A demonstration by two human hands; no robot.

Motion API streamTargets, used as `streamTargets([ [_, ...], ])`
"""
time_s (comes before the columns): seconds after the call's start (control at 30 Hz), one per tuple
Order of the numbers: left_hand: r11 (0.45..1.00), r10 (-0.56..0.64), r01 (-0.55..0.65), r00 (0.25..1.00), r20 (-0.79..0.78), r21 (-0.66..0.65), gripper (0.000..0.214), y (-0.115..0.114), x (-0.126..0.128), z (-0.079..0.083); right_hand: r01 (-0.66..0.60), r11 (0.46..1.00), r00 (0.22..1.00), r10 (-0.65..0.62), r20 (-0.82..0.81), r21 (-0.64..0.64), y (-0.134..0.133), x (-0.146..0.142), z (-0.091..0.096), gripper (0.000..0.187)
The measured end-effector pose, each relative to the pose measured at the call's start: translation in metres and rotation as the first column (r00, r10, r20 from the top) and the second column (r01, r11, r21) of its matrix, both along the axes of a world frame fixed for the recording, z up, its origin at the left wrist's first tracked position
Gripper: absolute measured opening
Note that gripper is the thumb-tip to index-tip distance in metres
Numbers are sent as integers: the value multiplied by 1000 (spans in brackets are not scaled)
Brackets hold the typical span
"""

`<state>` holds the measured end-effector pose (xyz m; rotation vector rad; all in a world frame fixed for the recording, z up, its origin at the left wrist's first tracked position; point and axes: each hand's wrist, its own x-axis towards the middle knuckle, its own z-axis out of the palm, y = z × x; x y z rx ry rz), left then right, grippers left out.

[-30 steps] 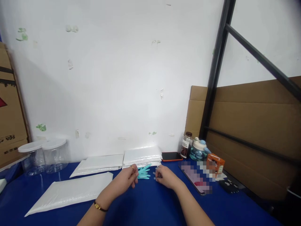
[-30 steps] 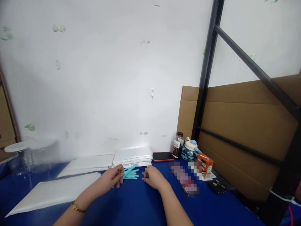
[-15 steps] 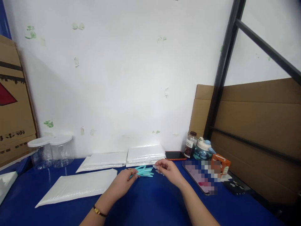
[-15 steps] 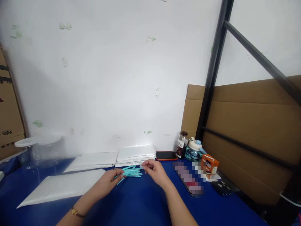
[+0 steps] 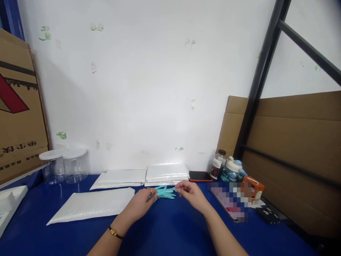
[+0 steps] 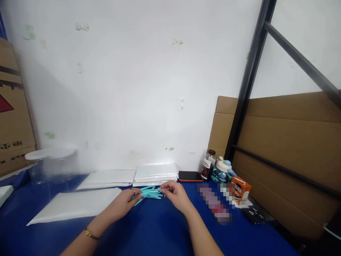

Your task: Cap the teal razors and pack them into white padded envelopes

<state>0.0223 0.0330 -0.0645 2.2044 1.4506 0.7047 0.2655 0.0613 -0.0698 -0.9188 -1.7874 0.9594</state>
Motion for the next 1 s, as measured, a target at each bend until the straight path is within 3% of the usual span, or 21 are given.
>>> streamTargets([
  [0.17,997,-79,79,997,-9,2,29,-3,6,4,-58,997,997,60,46,-44,-3,-7,-5,24],
  [0.4,992,-127,125,990,-64,-34,27,-13,24,-6,-150,976,965,179,192,-158,-5,-1,-3,21],
  [0.47,988,-152,148,984,-93,-51,23,-17,29,-9,-71,994,952,90,291,-78,-1,12,1,18],
  [0.57,982,-180,169,973,-143,-83,19,-19,32,-11,150,980,884,-193,425,132,9,38,1,16],
  [0.63,991,-126,118,979,-163,-58,18,-16,31,-11,214,961,812,-276,514,177,15,54,-2,17],
  [0.8,986,132,-109,972,-194,128,29,1,20,-16,210,965,716,-260,648,156,23,71,-15,26],
  [1.0,987,150,-125,944,-295,103,16,11,12,-21,166,979,710,-204,674,121,22,60,-20,13],
])
